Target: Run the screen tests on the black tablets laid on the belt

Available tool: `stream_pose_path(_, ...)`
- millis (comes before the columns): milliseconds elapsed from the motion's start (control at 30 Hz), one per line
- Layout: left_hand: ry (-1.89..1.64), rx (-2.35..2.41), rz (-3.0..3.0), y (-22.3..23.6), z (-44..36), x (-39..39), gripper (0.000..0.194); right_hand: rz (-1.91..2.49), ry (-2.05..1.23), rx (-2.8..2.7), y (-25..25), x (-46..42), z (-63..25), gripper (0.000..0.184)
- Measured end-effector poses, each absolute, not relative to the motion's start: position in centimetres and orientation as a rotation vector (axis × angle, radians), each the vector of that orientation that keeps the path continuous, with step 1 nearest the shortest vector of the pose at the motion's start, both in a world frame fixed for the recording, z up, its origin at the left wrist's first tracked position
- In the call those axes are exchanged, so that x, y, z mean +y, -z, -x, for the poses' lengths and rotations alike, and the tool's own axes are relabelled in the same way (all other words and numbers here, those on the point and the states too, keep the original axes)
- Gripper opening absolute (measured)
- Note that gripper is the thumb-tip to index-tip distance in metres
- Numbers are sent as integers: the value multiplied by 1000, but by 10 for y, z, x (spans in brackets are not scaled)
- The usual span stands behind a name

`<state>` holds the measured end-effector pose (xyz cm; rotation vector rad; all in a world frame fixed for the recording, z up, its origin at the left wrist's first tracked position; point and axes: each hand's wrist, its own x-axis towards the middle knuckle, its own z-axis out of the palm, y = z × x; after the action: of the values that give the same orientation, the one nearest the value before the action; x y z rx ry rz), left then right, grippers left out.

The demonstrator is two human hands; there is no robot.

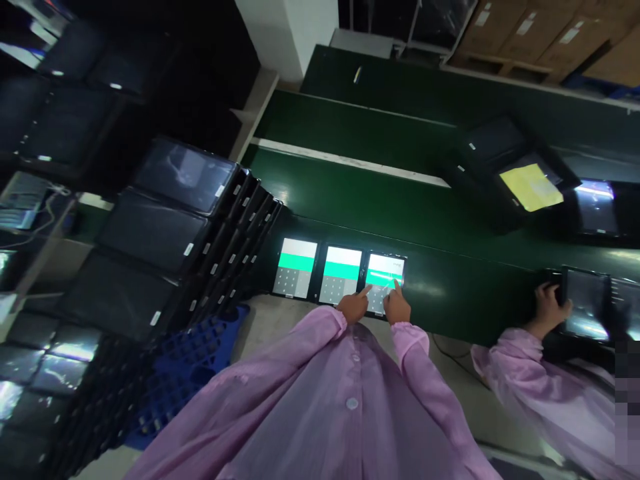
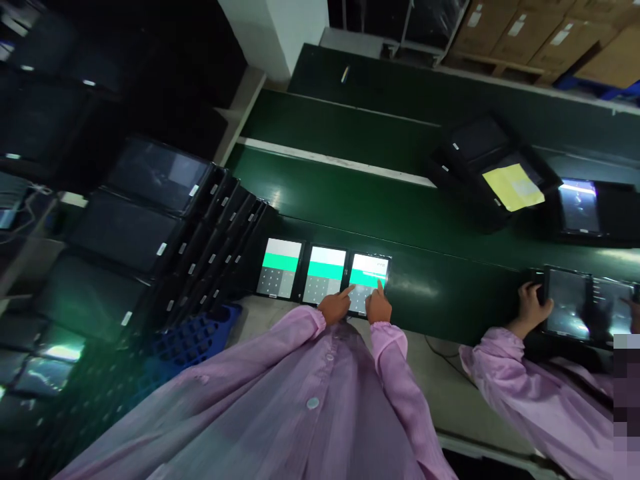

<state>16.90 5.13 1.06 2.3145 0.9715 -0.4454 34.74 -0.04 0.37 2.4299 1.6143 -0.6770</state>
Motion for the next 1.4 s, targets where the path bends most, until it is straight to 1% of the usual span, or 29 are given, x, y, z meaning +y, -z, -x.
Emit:
stream_pose_path(100,411,1032,-2288,-17,-147,48,34,-2419,703,1624,-5,2,-343,20)
stream_pose_path(267,392,1175,-2218,-20,-100,42,36,-2497,695,1504,-7,3,-342,25)
stream_pose_path(333,384,1223,-2194,-19,-86,40,36,-2515,710,1490,-6,4,-342,22)
stream_pose_path(433,375,1256,-2174,-16,-72,39,36,-2544,741,1504,-5,3,-338,18)
stream_pose_path(567,354,1258,-2188,-14,-62,44,36,-2635,761,1526,-11,-9,-324,20)
stream_pose_path(767,335,1215,-2263,-9,-64,72,38,-2732,874,1576,-15,-38,-288,23)
stream_pose_path(1000,389,1014,-2382,-5,-80,108,35,-2888,925,1497,-16,-67,-260,24)
stream_pose_path(1233,464,896,-2456,1,-103,110,34,-3001,940,1412,-22,-85,-254,21)
stream_pose_path(1400,500,937,-2461,-1,-109,106,35,-3031,940,1373,-23,-89,-255,22)
